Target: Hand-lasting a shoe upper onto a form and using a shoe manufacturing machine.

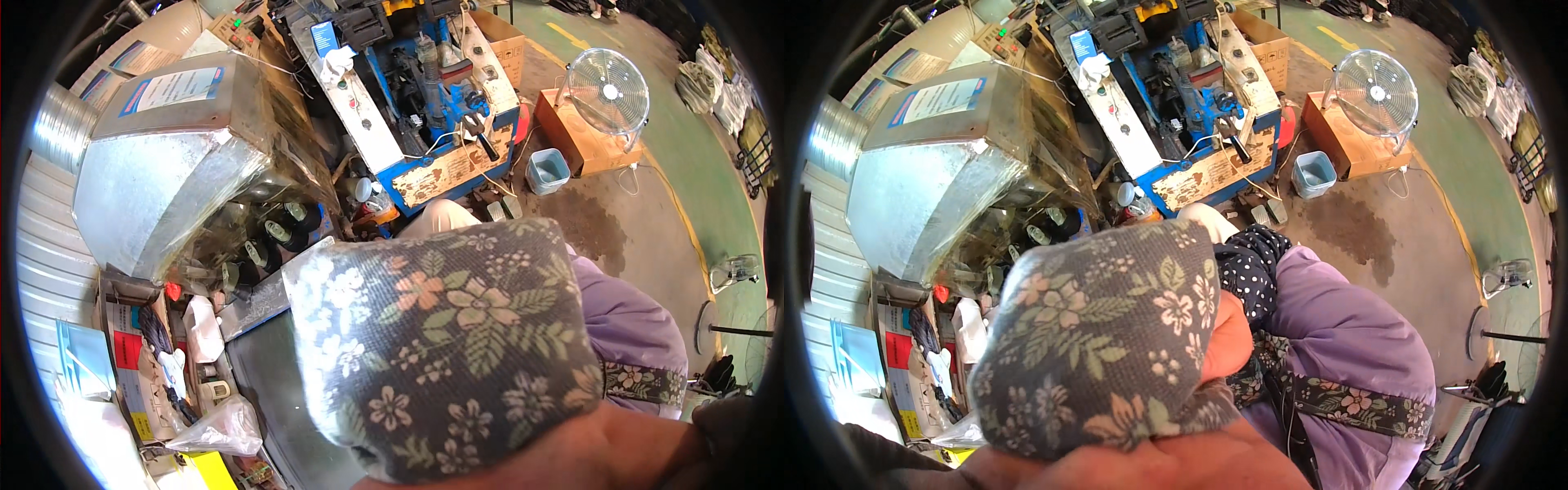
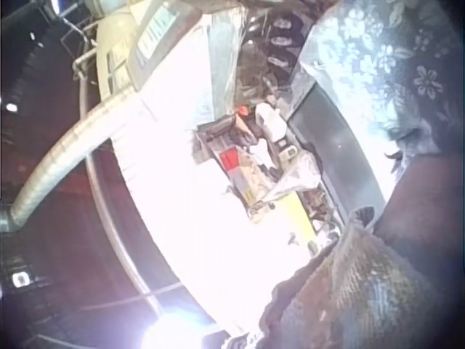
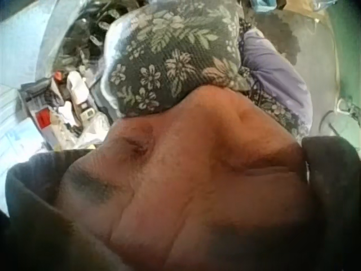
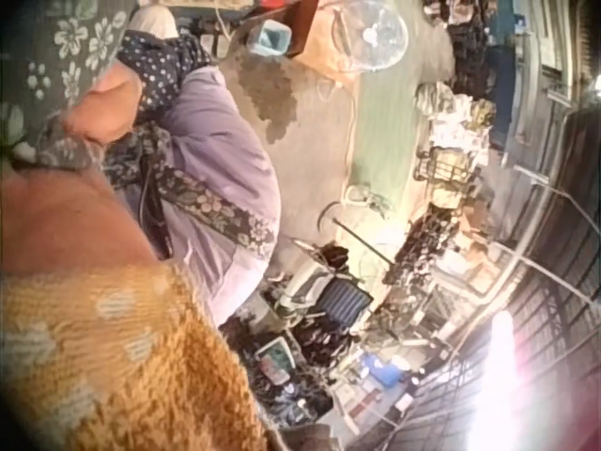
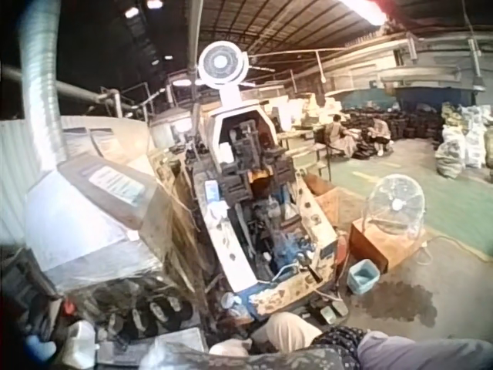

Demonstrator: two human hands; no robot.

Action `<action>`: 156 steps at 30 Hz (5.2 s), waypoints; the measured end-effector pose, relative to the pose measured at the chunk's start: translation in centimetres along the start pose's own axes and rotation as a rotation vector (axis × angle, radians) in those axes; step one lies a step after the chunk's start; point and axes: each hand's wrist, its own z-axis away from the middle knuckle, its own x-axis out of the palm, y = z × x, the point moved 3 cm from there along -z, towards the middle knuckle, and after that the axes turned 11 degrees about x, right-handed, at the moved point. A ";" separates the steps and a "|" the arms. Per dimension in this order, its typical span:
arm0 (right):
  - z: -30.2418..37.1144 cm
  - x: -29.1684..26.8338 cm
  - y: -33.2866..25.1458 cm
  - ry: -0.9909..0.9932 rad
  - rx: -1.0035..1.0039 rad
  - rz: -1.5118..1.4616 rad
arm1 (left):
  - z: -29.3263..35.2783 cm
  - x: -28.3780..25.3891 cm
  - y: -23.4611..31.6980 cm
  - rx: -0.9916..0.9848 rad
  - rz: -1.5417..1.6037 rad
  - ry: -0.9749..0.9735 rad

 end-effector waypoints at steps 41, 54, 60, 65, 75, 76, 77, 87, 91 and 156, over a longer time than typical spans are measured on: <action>2.1 -8.1 -0.1 0.918 0.200 0.773 | -0.1 -1.7 -11.7 -0.142 -0.669 -1.019; 12.2 -23.5 22.5 0.029 1.243 1.719 | 16.4 -1.4 -20.6 -0.825 -0.353 -0.755; 8.6 -19.4 21.5 -0.173 1.405 1.954 | 21.1 -6.2 -25.7 -1.431 -0.016 -0.350; 6.4 -13.6 18.2 -0.176 1.244 2.111 | 14.7 -3.0 -13.4 -0.660 -0.539 -0.848; 3.6 -10.3 15.3 -0.062 0.692 1.903 | 18.2 -28.4 4.2 -0.497 -1.886 -0.121; 4.1 -10.7 15.6 -0.072 0.732 1.917 | 18.9 -30.0 6.8 -0.585 -2.032 -0.058; 4.0 -10.9 16.0 -0.072 0.763 1.935 | 19.5 -31.7 9.8 -0.664 -2.173 0.002; 3.1 -12.3 15.4 -0.122 0.881 1.958 | 27.9 -47.5 24.1 -0.835 -1.858 1.397; 4.2 -12.8 12.9 -0.048 0.899 1.950 | 29.5 -50.7 18.7 -0.933 -1.355 1.322; -3.9 -5.1 14.8 0.465 0.417 2.129 | 8.8 1.6 -20.9 -1.095 -0.048 -0.066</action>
